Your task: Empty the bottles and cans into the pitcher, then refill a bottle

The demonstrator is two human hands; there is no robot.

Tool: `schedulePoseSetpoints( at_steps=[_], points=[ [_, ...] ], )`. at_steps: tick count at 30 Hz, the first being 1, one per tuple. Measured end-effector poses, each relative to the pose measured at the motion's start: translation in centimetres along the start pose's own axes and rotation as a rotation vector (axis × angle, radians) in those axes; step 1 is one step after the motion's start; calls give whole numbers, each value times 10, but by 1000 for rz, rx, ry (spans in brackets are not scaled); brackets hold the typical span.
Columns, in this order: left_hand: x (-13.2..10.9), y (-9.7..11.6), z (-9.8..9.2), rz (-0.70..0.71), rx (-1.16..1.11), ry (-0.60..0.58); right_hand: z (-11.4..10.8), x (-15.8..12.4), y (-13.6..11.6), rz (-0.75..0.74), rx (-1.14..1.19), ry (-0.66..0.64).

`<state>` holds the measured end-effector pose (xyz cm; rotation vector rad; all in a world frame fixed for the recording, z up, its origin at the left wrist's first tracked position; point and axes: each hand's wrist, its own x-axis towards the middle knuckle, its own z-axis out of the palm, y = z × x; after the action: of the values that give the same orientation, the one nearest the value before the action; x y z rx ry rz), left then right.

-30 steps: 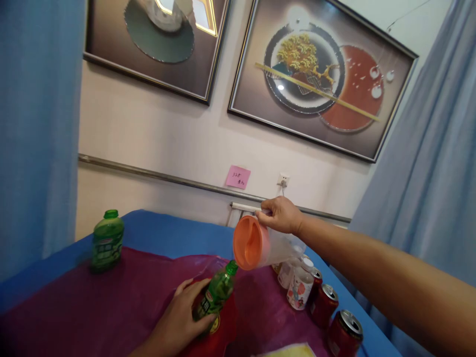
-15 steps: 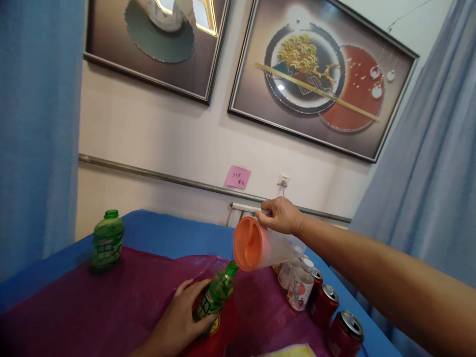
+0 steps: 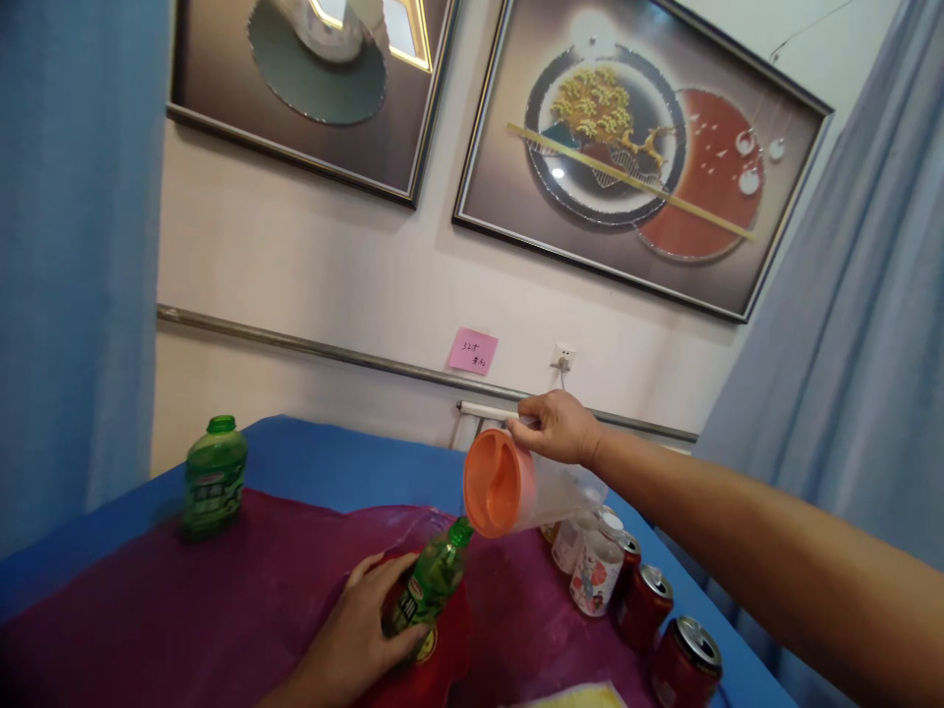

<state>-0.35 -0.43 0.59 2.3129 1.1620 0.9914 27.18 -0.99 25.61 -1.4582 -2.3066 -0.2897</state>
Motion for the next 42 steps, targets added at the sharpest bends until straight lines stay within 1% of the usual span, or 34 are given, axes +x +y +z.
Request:
schedulePoseSetpoints(
  at_steps=[3, 9, 18, 23, 28, 35, 42],
  points=[
    [0, -1, 1, 14, -18, 17, 0, 0, 0, 2, 8, -4],
    [1, 2, -1, 11, -5, -7, -1, 0, -1, 6, 8, -9],
    [0, 1, -1, 28, -15, 25, 0, 0, 0, 0, -6, -2],
    [0, 1, 0, 12, -1, 7, 0, 0, 0, 1, -6, -13],
    [0, -1, 2, 23, -29, 37, 0, 0, -1, -4, -1, -6],
    [0, 0, 0, 5, -13, 10, -1, 0, -2, 6, 8, -4],
    [1, 1, 0, 28, -13, 26, -1, 0, -2, -8, -10, -5]
  ],
)
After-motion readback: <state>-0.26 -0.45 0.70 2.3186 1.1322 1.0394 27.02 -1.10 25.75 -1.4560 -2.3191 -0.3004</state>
